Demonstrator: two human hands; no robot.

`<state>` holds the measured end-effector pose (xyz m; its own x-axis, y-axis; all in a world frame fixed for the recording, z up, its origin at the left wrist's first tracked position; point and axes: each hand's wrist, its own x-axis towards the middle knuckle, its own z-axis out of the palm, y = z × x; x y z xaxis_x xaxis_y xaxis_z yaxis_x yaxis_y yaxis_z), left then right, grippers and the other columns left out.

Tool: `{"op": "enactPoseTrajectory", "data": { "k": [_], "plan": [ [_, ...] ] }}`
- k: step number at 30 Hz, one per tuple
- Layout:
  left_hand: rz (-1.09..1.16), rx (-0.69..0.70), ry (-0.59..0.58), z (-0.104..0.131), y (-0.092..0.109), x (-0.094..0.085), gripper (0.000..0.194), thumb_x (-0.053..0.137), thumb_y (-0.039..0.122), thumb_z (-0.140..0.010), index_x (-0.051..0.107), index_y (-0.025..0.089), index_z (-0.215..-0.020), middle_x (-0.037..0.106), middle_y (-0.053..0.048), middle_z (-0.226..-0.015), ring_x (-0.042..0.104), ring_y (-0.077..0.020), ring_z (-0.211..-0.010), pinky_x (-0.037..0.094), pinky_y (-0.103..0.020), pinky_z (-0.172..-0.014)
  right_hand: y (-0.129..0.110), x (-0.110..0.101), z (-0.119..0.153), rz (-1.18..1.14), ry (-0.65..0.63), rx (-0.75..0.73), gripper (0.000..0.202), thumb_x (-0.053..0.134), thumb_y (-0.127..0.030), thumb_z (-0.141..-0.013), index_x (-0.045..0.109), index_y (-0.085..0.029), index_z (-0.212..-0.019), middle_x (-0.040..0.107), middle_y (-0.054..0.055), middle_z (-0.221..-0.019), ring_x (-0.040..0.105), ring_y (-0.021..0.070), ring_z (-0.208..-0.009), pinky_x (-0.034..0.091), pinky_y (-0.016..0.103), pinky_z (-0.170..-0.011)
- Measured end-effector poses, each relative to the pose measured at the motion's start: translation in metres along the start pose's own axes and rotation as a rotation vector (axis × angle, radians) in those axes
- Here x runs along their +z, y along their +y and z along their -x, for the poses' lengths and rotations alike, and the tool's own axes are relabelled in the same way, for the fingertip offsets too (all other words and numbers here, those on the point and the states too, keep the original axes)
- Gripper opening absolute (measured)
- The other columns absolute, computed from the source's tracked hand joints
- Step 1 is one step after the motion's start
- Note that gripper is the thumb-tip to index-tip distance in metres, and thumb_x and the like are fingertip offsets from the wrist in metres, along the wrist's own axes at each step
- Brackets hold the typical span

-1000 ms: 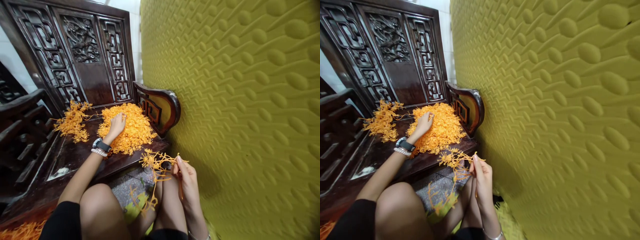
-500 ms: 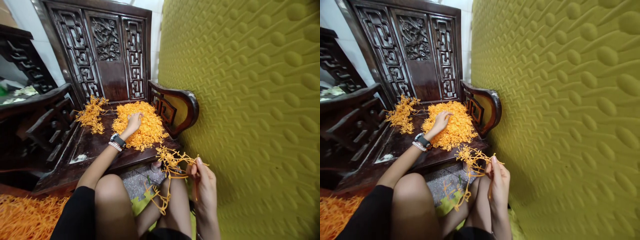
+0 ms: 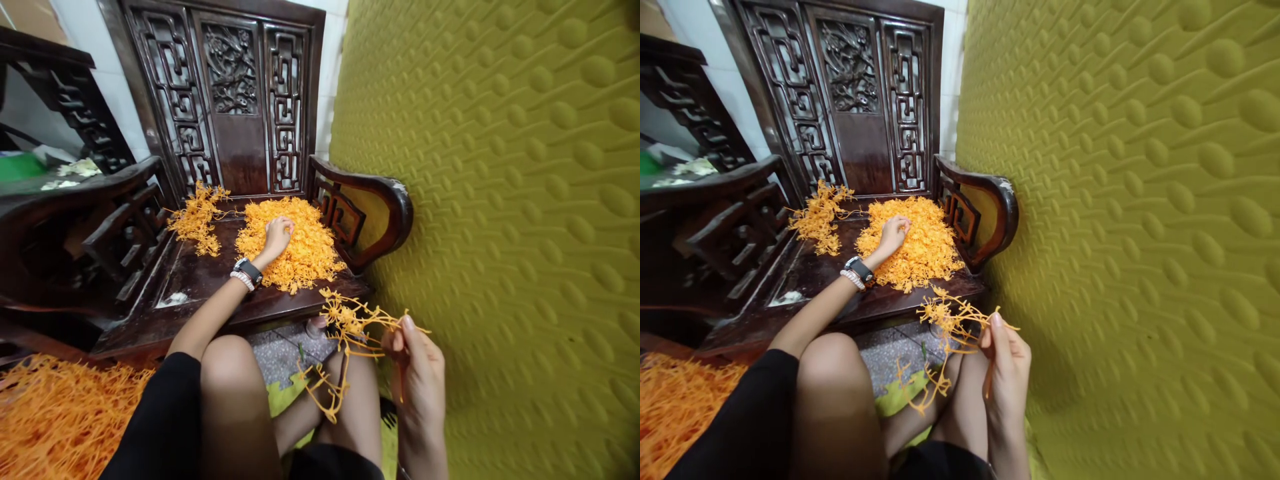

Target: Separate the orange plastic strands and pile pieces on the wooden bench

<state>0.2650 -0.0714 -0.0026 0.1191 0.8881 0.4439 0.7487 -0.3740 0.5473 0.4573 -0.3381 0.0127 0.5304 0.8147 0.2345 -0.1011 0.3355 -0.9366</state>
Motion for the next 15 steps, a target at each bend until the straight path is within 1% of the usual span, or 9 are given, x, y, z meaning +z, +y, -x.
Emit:
{"op": "enactPoseTrajectory", "data": {
  "k": [3,6,8,9,11,12,13,14,15],
  "plan": [
    [-0.007,-0.041,0.004,-0.003,0.001,-0.002,0.024,0.042,0.0,-0.075,0.057,0.017,-0.082,0.061,-0.01,-0.111,0.052,-0.0245,-0.112,0.035,-0.039,-0.101,0.002,-0.001,0.0,0.001,0.001,0.006,0.051,0.073,-0.051,-0.072,0.046,-0.017,-0.046,0.039,-0.004,-0.051,0.034,0.0094,-0.052,0.029,0.025,-0.051],
    [-0.013,-0.085,-0.01,-0.003,0.002,-0.003,0.018,0.057,0.013,-0.077,0.057,0.014,-0.095,0.058,-0.016,-0.115,0.049,-0.0313,-0.116,0.035,-0.047,-0.102,0.003,-0.003,0.0,-0.015,-0.004,0.005,0.05,0.073,-0.05,-0.074,0.047,-0.017,-0.046,0.039,-0.004,-0.051,0.034,0.0092,-0.052,0.029,0.025,-0.052],
    [-0.015,-0.083,-0.015,-0.002,0.005,-0.006,0.028,0.065,0.028,-0.079,0.057,0.014,-0.102,0.051,-0.02,-0.129,0.041,-0.0355,-0.127,0.025,-0.054,-0.109,0.003,-0.002,-0.001,-0.025,-0.005,0.006,0.049,0.072,-0.048,-0.075,0.047,-0.017,-0.047,0.04,-0.004,-0.052,0.034,0.0089,-0.052,0.028,0.025,-0.052],
    [-0.013,-0.073,-0.012,0.0,0.008,-0.008,0.033,0.064,0.035,-0.081,0.057,0.015,-0.107,0.044,-0.019,-0.139,0.034,-0.037,-0.133,0.018,-0.057,-0.112,0.002,-0.001,-0.002,-0.032,-0.002,0.005,0.048,0.072,-0.048,-0.075,0.047,-0.017,-0.047,0.04,-0.004,-0.052,0.034,0.0088,-0.052,0.028,0.025,-0.051],
    [0.042,-0.031,0.009,0.005,0.018,-0.016,0.037,0.057,0.044,-0.087,0.056,0.021,-0.117,0.027,-0.012,-0.154,0.017,-0.0369,-0.143,0.005,-0.06,-0.114,0.001,0.003,-0.003,-0.06,0.005,-0.002,0.048,0.071,-0.047,-0.076,0.047,-0.017,-0.048,0.038,-0.004,-0.052,0.033,0.0086,-0.052,0.027,0.025,-0.051],
    [0.119,0.01,0.013,0.009,0.025,-0.021,0.038,0.052,0.047,-0.09,0.056,0.024,-0.12,0.023,-0.009,-0.157,0.013,-0.0351,-0.144,0.004,-0.059,-0.115,0.001,0.006,-0.003,-0.078,0.002,-0.007,0.048,0.07,-0.048,-0.077,0.046,-0.018,-0.048,0.036,-0.004,-0.051,0.032,0.0085,-0.051,0.027,0.025,-0.051],
    [0.243,0.069,-0.006,0.015,0.034,-0.027,0.041,0.046,0.05,-0.092,0.056,0.025,-0.122,0.025,-0.007,-0.156,0.015,-0.0327,-0.145,0.006,-0.057,-0.116,0.0,0.009,-0.003,-0.097,-0.006,-0.009,0.049,0.069,-0.048,-0.078,0.045,-0.018,-0.048,0.034,-0.005,-0.051,0.031,0.0083,-0.05,0.026,0.025,-0.05],
    [0.41,0.138,-0.076,0.023,0.043,-0.033,0.045,0.041,0.054,-0.093,0.055,0.026,-0.124,0.032,-0.007,-0.153,0.022,-0.0301,-0.143,0.011,-0.054,-0.117,0.0,0.011,-0.002,-0.112,-0.02,-0.006,0.049,0.068,-0.048,-0.079,0.045,-0.018,-0.048,0.032,-0.005,-0.051,0.029,0.0081,-0.049,0.025,0.025,-0.049],
    [0.598,0.212,-0.192,0.033,0.054,-0.039,0.051,0.036,0.059,-0.093,0.055,0.024,-0.125,0.041,-0.009,-0.148,0.031,-0.0276,-0.14,0.017,-0.05,-0.116,0.0,0.013,-0.002,-0.118,-0.043,0.007,0.049,0.067,-0.049,-0.08,0.045,-0.018,-0.048,0.031,-0.005,-0.051,0.027,0.0079,-0.048,0.024,0.025,-0.048]
  ]
}}
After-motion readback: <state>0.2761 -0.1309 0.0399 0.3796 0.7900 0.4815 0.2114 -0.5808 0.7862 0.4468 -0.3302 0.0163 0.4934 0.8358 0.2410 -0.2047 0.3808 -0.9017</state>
